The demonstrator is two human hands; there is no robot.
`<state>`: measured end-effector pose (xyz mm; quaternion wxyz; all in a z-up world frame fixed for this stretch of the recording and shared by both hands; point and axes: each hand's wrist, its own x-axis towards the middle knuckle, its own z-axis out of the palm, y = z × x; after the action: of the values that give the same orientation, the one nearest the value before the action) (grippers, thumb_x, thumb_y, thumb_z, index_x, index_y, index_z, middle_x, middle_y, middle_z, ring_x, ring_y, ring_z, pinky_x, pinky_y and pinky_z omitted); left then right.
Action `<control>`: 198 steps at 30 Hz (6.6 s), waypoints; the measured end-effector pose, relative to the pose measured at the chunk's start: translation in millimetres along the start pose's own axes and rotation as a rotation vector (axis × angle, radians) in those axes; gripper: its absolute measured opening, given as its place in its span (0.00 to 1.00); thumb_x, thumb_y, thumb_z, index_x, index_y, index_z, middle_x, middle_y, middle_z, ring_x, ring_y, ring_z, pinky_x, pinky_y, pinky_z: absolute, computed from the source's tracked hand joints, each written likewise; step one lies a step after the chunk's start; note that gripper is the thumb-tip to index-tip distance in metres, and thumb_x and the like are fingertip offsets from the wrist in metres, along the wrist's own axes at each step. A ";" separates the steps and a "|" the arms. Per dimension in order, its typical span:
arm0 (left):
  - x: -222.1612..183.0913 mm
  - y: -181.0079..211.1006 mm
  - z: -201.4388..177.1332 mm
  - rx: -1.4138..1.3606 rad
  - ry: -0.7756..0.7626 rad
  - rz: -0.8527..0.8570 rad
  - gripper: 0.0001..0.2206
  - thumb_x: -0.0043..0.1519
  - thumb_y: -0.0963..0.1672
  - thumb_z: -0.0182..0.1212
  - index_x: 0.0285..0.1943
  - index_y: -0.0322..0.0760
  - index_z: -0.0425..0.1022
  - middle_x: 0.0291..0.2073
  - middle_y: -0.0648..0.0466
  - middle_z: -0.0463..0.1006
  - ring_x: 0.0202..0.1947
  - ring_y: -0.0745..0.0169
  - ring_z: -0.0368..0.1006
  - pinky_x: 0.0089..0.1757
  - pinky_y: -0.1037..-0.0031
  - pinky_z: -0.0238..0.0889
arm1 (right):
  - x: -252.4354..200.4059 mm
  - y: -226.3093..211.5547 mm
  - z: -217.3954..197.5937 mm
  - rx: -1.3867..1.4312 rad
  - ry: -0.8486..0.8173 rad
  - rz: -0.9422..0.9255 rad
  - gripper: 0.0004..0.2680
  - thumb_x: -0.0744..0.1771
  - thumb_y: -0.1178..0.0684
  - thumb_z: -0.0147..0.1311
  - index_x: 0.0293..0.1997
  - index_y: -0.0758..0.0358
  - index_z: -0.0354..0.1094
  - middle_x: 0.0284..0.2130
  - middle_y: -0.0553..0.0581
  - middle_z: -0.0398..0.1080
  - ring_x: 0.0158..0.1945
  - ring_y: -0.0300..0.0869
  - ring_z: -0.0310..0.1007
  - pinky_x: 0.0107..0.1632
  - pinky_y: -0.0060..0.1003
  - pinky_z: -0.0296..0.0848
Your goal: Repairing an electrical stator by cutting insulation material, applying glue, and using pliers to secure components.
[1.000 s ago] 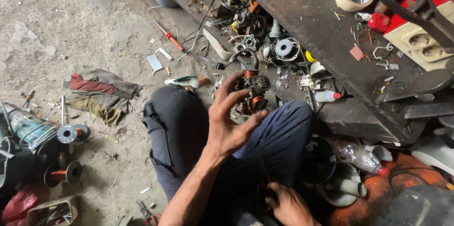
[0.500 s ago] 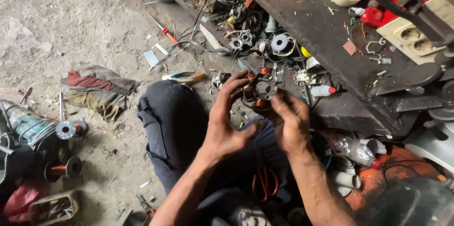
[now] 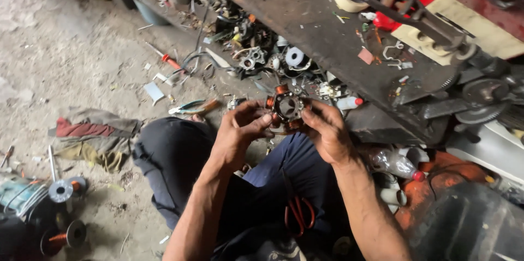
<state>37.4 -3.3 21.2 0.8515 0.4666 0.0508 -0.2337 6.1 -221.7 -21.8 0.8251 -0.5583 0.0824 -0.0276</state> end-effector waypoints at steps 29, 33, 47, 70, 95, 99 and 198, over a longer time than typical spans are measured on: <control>14.2 40.7 56.6 0.844 -0.172 0.169 0.16 0.58 0.49 0.69 0.48 0.33 0.79 0.29 0.45 0.85 0.36 0.42 0.84 0.40 0.57 0.76 | 19.2 -89.0 -1.1 -0.311 0.044 -0.203 0.16 0.63 0.61 0.64 0.55 0.71 0.71 0.42 0.62 0.76 0.47 0.41 0.74 0.54 0.37 0.74; 8.4 56.7 44.3 0.829 -0.185 0.374 0.06 0.60 0.43 0.66 0.39 0.37 0.86 0.21 0.47 0.85 0.22 0.53 0.83 0.26 0.71 0.75 | 22.5 -84.7 -11.4 -0.237 0.054 -0.123 0.16 0.64 0.61 0.60 0.58 0.73 0.69 0.45 0.66 0.77 0.50 0.45 0.77 0.56 0.40 0.76; 57.3 46.5 39.5 0.722 -0.308 0.533 0.17 0.58 0.45 0.70 0.54 0.32 0.78 0.45 0.38 0.80 0.47 0.37 0.77 0.47 0.56 0.71 | 25.8 -82.8 -31.0 -0.195 -0.052 -0.094 0.16 0.65 0.61 0.56 0.59 0.79 0.66 0.47 0.72 0.76 0.53 0.52 0.77 0.58 0.45 0.76; 59.3 9.6 31.5 0.152 -0.484 0.010 0.17 0.55 0.43 0.75 0.52 0.32 0.80 0.36 0.52 0.81 0.41 0.65 0.76 0.46 0.73 0.73 | 40.6 -58.5 -83.8 -0.175 -0.017 -0.108 0.15 0.67 0.58 0.54 0.57 0.77 0.63 0.45 0.73 0.75 0.50 0.54 0.77 0.56 0.51 0.77; 66.8 8.0 27.6 0.121 -0.256 -0.102 0.15 0.55 0.47 0.74 0.39 0.32 0.78 0.30 0.47 0.79 0.33 0.59 0.77 0.40 0.72 0.72 | 44.9 -88.2 1.5 -0.347 0.021 -0.126 0.16 0.69 0.44 0.53 0.56 0.66 0.68 0.45 0.62 0.76 0.49 0.44 0.76 0.55 0.43 0.77; 68.6 13.3 30.3 -0.212 -0.192 -0.176 0.11 0.61 0.44 0.68 0.37 0.29 0.74 0.31 0.41 0.80 0.34 0.54 0.81 0.43 0.69 0.75 | 34.7 -100.2 22.4 -0.574 0.110 -0.219 0.15 0.69 0.43 0.52 0.53 0.64 0.73 0.43 0.58 0.78 0.48 0.39 0.74 0.55 0.36 0.73; 162.3 71.8 124.9 0.142 -0.263 0.283 0.15 0.56 0.45 0.70 0.43 0.25 0.77 0.31 0.49 0.79 0.29 0.63 0.77 0.38 0.75 0.79 | 110.7 -209.0 7.9 -1.527 -0.086 -0.741 0.07 0.71 0.57 0.49 0.49 0.71 0.70 0.21 0.54 0.67 0.15 0.40 0.59 0.17 0.35 0.53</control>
<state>196.7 -129.7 97.0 0.8401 0.4934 -0.1435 -0.1739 126.1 -308.0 162.9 0.1620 -0.9535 -0.1412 -0.2115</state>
